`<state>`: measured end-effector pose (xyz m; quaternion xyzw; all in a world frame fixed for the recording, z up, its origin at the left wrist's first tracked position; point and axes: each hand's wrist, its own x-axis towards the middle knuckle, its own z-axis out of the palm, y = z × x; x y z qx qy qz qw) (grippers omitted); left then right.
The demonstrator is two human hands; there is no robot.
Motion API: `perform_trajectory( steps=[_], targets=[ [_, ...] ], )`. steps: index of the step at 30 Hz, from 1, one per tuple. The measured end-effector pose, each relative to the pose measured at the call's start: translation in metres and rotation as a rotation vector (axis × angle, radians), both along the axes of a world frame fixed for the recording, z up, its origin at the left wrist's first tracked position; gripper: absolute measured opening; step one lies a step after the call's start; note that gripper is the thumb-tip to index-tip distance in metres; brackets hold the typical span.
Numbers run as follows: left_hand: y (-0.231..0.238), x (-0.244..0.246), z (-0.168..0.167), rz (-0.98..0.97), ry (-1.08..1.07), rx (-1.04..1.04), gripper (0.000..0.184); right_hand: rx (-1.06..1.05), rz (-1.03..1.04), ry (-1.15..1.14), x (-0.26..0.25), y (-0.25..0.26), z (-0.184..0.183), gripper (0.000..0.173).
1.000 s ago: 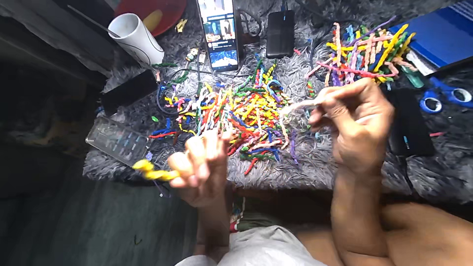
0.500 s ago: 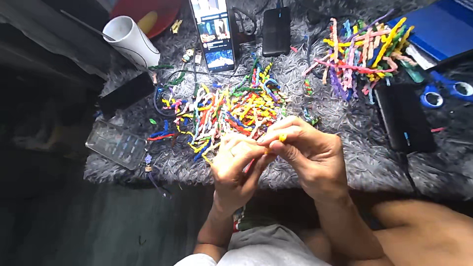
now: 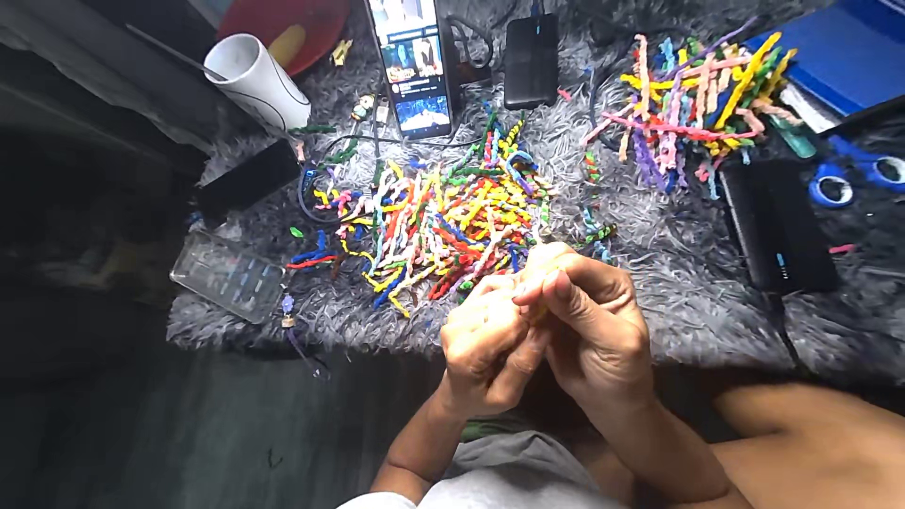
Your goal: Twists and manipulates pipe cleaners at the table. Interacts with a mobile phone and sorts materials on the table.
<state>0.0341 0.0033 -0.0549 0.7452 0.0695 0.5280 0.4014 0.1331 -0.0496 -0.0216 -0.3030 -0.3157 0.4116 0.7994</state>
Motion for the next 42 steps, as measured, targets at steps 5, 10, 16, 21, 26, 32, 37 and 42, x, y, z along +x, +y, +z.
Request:
perform_trajectory(
  steps=[5, 10, 16, 21, 26, 32, 37, 42],
  targets=[
    [0.011, 0.000, -0.003, 0.312, 0.113, 0.252, 0.030, 0.028, -0.101, -0.377, 0.022, 0.019, -0.009, 0.012],
    [0.028, 0.001, -0.007, 0.516, 0.197, 0.382, 0.032, -0.118, -0.359, -0.676, 0.029, 0.023, -0.009, 0.008],
    [0.033, 0.001, -0.005, 0.554, 0.217, 0.445, 0.027, -0.064, -0.232, -0.458, 0.026, 0.021, -0.006, 0.007],
    [0.032, 0.005, -0.001, 0.551, 0.201, 0.445, 0.027, -0.066, -0.156, -0.329, 0.025, 0.018, -0.002, 0.013],
    [0.033, 0.007, 0.000, 0.566, 0.195, 0.470, 0.024, -0.109, -0.161, -0.227, 0.022, 0.018, -0.003, 0.008],
    [0.036, 0.004, -0.001, 0.569, 0.222, 0.492, 0.024, -0.105, -0.159, -0.198, 0.022, 0.017, -0.004, 0.009],
    [0.026, 0.001, 0.005, -0.051, 0.112, -0.022, 0.033, 0.049, -0.019, -0.004, 0.022, 0.012, -0.002, 0.012],
    [0.019, -0.004, 0.013, -0.650, -0.063, -0.625, 0.028, 0.152, 0.021, 0.026, 0.016, 0.005, 0.001, 0.009]
  ],
)
